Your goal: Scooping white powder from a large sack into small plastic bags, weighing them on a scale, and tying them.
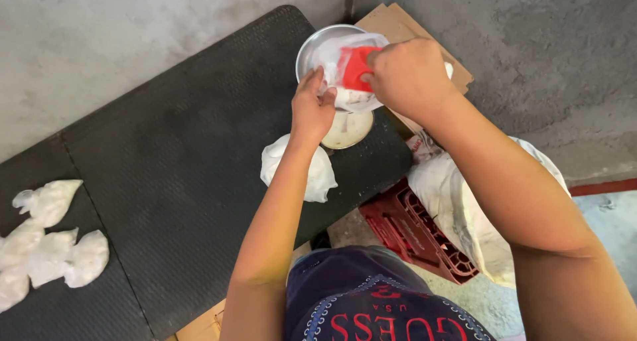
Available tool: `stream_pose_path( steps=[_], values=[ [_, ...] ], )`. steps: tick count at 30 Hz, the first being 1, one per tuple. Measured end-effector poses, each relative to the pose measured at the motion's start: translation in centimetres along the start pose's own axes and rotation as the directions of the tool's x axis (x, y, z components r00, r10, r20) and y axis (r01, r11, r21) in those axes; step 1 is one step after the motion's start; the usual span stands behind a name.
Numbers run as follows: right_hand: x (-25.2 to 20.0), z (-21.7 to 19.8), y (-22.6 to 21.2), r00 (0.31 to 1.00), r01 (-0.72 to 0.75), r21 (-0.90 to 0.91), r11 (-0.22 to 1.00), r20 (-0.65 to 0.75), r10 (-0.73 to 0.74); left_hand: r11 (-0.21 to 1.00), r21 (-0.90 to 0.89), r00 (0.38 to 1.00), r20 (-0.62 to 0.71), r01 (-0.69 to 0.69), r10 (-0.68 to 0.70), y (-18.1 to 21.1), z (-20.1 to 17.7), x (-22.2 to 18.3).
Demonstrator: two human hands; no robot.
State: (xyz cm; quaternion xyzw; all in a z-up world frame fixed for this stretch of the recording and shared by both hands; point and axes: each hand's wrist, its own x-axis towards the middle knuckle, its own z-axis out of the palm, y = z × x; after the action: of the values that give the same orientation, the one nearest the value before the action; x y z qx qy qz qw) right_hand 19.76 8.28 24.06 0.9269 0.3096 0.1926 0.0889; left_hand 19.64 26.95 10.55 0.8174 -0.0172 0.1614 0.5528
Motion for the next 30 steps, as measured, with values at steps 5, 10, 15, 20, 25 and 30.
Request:
stream_pose_path(
  steps=[5,10,15,20,25,30],
  values=[
    [0.2,2.5,-0.4,1.0,0.016,0.054,0.998,0.011,-0.017,0.999,0.008,0.998,-0.037,-0.043,0.043,-1.5,0.4,0.0],
    [-0.8,4.6,1.5,0.991,-0.055,-0.063,0.997,0.119,0.062,1.0,-0.011,1.0,-0.013,0.019,-0.019,-1.4,0.0,-0.4],
    [-1.8,0.9,2.1,0.992,-0.097,-0.081,0.992,0.067,0.103,0.998,0.0,0.998,0.028,0.064,-0.064,-0.6,-0.3,-0.9],
    [-4.9,0.8,2.5,0.961,-0.236,0.234,0.943,-0.089,0.262,0.996,0.056,0.998,0.005,-0.066,0.065,0.3,-0.5,-2.4],
    [-10.6,1.8,2.9,0.872,-0.368,0.506,0.78,-0.104,0.479,0.977,0.114,0.976,-0.108,-0.179,0.191,3.9,-0.1,-6.1],
    [-19.1,3.0,3.8,0.722,-0.401,0.817,0.416,0.002,0.692,0.969,-0.059,0.965,-0.12,-0.24,0.232,7.2,4.6,-10.5]
  ],
)
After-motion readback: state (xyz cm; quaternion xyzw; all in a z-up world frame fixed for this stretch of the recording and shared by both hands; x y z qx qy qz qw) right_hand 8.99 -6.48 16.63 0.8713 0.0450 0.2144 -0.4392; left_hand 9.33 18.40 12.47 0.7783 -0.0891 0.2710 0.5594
